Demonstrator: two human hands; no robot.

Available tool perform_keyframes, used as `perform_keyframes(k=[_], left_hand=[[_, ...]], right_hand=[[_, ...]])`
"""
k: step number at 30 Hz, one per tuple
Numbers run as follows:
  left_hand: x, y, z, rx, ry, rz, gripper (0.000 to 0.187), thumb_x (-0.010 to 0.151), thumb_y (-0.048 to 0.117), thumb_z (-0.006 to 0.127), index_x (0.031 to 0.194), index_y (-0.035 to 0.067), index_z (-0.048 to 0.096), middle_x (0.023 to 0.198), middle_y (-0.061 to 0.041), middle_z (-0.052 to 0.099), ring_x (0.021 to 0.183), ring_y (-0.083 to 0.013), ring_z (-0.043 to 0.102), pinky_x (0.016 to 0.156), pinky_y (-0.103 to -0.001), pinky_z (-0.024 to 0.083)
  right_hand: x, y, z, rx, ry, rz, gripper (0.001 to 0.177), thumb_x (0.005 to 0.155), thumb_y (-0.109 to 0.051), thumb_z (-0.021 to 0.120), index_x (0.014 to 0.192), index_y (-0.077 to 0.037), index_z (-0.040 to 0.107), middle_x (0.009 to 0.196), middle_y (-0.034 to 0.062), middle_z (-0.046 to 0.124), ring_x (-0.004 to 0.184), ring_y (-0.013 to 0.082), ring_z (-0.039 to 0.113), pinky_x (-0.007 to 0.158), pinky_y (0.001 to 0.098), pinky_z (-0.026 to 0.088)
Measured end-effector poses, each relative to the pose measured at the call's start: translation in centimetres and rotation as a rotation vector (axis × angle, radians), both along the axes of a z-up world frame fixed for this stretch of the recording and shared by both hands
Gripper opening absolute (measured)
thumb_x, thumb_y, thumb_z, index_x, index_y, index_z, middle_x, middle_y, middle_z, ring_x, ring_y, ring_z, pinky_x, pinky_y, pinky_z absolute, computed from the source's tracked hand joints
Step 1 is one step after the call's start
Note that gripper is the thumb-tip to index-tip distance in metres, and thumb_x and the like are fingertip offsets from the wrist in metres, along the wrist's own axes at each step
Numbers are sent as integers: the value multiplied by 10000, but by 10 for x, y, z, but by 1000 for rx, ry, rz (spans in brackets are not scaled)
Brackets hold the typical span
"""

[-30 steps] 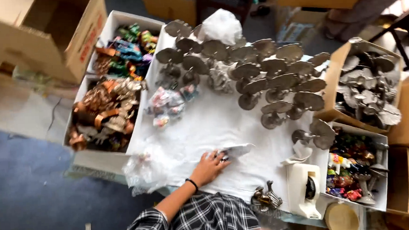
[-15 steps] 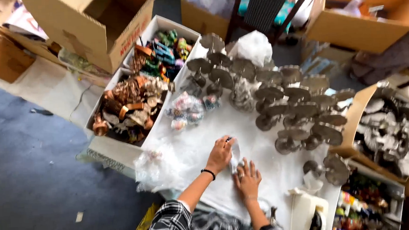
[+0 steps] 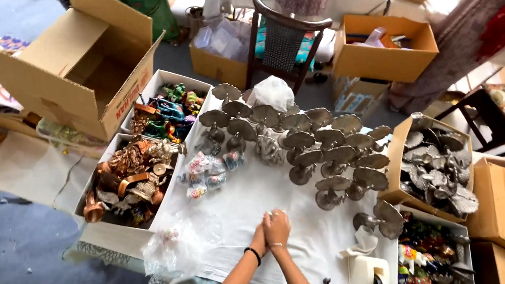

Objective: Wrapping small metal and painted figurines in protective plastic wrap at a packing station.

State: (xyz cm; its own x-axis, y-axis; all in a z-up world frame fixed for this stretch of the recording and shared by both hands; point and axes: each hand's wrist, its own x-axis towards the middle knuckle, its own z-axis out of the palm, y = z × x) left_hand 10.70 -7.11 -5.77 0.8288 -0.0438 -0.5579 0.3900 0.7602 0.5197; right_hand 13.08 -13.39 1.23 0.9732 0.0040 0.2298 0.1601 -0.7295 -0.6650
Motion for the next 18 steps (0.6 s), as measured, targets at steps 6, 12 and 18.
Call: perform_keyframes(k=[6,12,18], left_hand=[[22,19,31,-131,98,-61,575,975,561,572,1300,91,628,1257,-48,685,1112,-191,646,947,-369,540],[16,28,25,-148,73,-165,519,955,546,537,1325,191,616,1254,4,677,1068,-172,636,889,-373,528],[25,18,-26,-75,174,-234,306,980,449,575,1166,226,670,1036,57,694,940,-129,615,785,-358,521]], right_hand=[[31,14,32,-109,329,-101,303,963,-354,603,983,-54,647,1000,178,707,1025,396,625,834,512,519],[49,-29,-44,342,402,-224,265,940,-289,633,957,-25,652,925,214,720,863,423,678,779,517,545],[4,-46,3,-142,-13,248,426,850,-290,730,1140,17,673,1107,242,670,970,469,637,834,533,539]])
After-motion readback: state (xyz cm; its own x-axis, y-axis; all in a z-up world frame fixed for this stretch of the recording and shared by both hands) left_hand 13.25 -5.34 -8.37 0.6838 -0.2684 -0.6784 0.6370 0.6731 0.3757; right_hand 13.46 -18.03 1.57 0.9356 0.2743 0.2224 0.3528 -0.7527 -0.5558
